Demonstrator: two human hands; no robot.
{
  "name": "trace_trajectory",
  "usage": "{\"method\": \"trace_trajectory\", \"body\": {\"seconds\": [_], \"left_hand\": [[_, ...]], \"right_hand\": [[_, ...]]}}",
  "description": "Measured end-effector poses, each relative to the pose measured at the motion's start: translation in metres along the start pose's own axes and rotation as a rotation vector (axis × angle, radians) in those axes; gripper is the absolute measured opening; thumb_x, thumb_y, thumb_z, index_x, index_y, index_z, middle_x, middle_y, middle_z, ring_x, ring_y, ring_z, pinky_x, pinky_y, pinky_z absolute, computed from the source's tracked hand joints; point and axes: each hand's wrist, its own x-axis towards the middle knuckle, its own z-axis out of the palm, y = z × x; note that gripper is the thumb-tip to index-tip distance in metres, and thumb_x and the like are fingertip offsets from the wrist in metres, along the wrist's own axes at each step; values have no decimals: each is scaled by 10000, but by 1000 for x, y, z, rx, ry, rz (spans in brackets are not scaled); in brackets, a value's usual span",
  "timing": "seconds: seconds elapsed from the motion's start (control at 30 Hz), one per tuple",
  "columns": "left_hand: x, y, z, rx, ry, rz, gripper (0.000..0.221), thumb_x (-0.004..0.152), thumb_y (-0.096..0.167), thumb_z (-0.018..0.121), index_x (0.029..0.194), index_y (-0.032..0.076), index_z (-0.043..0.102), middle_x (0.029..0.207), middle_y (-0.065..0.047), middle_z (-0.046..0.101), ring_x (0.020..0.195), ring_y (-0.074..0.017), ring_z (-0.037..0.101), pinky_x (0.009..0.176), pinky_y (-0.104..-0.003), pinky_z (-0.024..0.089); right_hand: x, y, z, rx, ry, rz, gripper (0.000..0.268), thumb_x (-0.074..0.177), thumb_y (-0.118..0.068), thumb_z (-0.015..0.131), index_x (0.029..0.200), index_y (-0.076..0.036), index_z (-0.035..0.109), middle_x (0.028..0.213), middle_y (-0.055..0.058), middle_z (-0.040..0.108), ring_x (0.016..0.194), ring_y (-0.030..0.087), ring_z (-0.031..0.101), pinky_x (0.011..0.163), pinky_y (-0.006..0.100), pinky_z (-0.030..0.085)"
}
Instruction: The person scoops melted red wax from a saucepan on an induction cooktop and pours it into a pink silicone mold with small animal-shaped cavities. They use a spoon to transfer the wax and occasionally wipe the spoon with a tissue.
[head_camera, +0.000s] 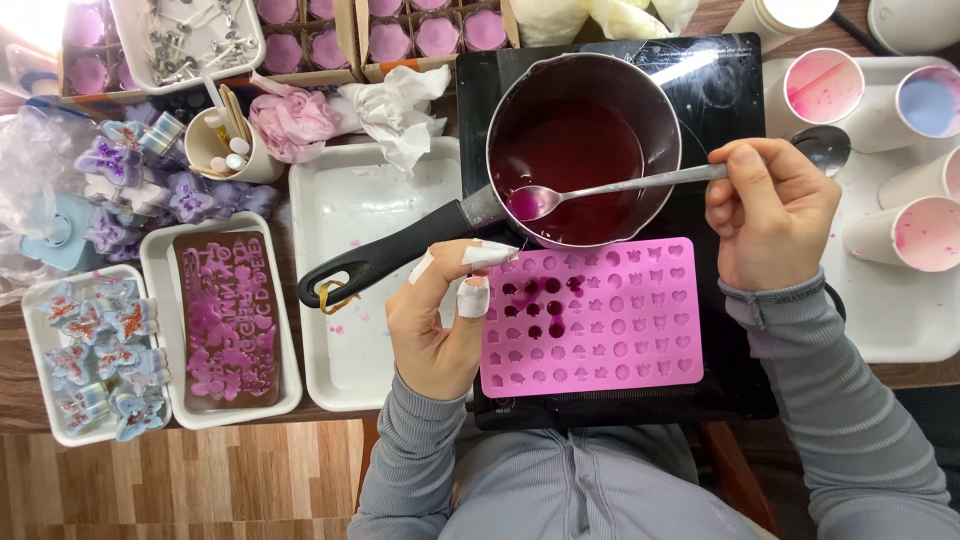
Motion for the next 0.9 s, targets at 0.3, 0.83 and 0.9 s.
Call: {"method": "trace_trajectory", "body": {"seconds": [0.3, 0.83, 0.9], "left_hand": [[2, 2, 4, 12, 10, 1, 190, 1073, 125, 574, 1174, 12, 688, 1052, -77, 737, 940, -158, 696, 891, -279, 549], [2, 4, 7, -8, 9, 4, 205, 1079, 147, 566, 1162, 11, 694, 1039, -80, 741, 937, -156, 693, 888, -275, 544], [3, 4, 7, -13, 4, 2, 209, 1080, 147, 560, 1164, 9, 693, 1040, -82, 740, 941, -157, 691, 896, -277, 543]], "right_hand": [[4, -4, -11, 101, 15, 11, 148, 1163, -66, 588, 1102, 47, 663, 778, 68, 609, 597, 96, 523, 535, 228, 361], [2, -10, -10, 141, 21, -12, 146, 1146, -63, 591, 1088, 48, 666, 767, 63, 600, 639, 103, 508, 534, 219, 354], [2, -8, -10, 137, 37, 1, 141, 1129, -63, 594, 1079, 46, 667, 807, 60, 602, 631, 99, 510, 519, 211, 344]]}}
